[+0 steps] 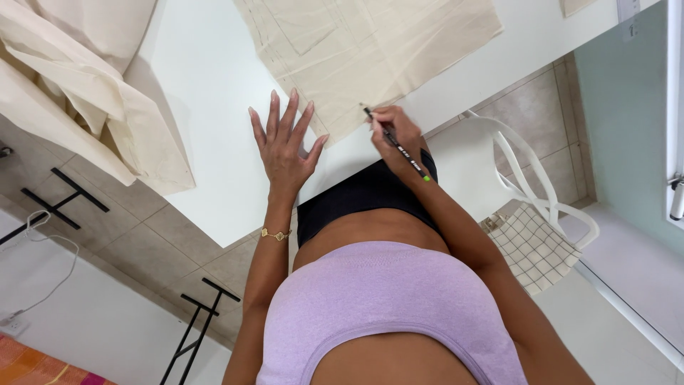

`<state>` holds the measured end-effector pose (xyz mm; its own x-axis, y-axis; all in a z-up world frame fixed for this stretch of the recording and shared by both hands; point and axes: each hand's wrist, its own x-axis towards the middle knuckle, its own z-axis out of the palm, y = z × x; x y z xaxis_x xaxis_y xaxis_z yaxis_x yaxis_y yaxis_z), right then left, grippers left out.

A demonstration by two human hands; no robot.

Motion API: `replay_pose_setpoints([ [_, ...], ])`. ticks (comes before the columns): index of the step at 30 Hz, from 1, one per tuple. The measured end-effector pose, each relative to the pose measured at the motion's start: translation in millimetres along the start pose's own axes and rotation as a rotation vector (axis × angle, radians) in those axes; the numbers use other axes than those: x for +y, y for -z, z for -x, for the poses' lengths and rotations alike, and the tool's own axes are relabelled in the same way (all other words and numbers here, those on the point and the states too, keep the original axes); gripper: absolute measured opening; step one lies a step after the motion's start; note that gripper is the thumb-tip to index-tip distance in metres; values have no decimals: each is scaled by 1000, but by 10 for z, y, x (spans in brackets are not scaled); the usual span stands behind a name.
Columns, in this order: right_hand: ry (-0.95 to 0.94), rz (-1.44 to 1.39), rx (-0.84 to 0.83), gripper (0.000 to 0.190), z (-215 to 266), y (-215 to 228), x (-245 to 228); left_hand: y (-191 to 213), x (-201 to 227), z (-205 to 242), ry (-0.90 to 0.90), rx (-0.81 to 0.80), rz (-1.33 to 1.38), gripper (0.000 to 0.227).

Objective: The person uses a ruler and pencil to draw straight lines and markings on a piece of light-colored fabric laid on a white table. They reposition the ruler multiple times to extend lines across the fabric. Later, they fold the fabric and smooth it out on the table.

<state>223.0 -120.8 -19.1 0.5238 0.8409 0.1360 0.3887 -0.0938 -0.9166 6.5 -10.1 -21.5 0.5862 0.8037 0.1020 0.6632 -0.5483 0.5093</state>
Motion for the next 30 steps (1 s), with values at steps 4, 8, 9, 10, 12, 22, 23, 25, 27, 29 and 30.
replay_pose_setpoints([
  [4, -36, -71, 121, 4, -83, 109, 126, -3, -15, -1, 0, 1, -6, 62],
  [8, -38, -114, 57, 5, -82, 105, 83, -30, -14, -8, -3, 8, -9, 62],
  [9, -36, -108, 47, 5, -90, 106, 44, -27, -10, -2, -2, 8, -11, 62],
  [10, -37, -109, 48, 5, -116, 143, 115, -26, -7, -8, -2, 7, -11, 62],
  [12, -13, -63, 175, 4, -166, 217, 248, -15, 4, -10, 6, 7, -2, 61],
  [22, 36, 42, 146, 5, -263, 375, 355, 5, 27, -19, 11, 0, 0, 60],
  [23, 21, -18, 158, 6, -309, 439, 356, 8, 32, -23, 11, 0, 2, 60],
  [25, 8, -78, 169, 7, -314, 471, 358, 7, 41, -28, 12, 2, 5, 60],
  [27, -24, -170, 72, 10, -236, 398, 358, 5, 39, -27, 10, -1, 5, 59],
  [29, -19, -137, 78, 9, -295, 463, 356, 5, 38, -38, 10, 1, 4, 59],
  [30, -15, -103, 87, 7, -315, 495, 357, 4, 38, -34, 8, 0, 5, 59],
])
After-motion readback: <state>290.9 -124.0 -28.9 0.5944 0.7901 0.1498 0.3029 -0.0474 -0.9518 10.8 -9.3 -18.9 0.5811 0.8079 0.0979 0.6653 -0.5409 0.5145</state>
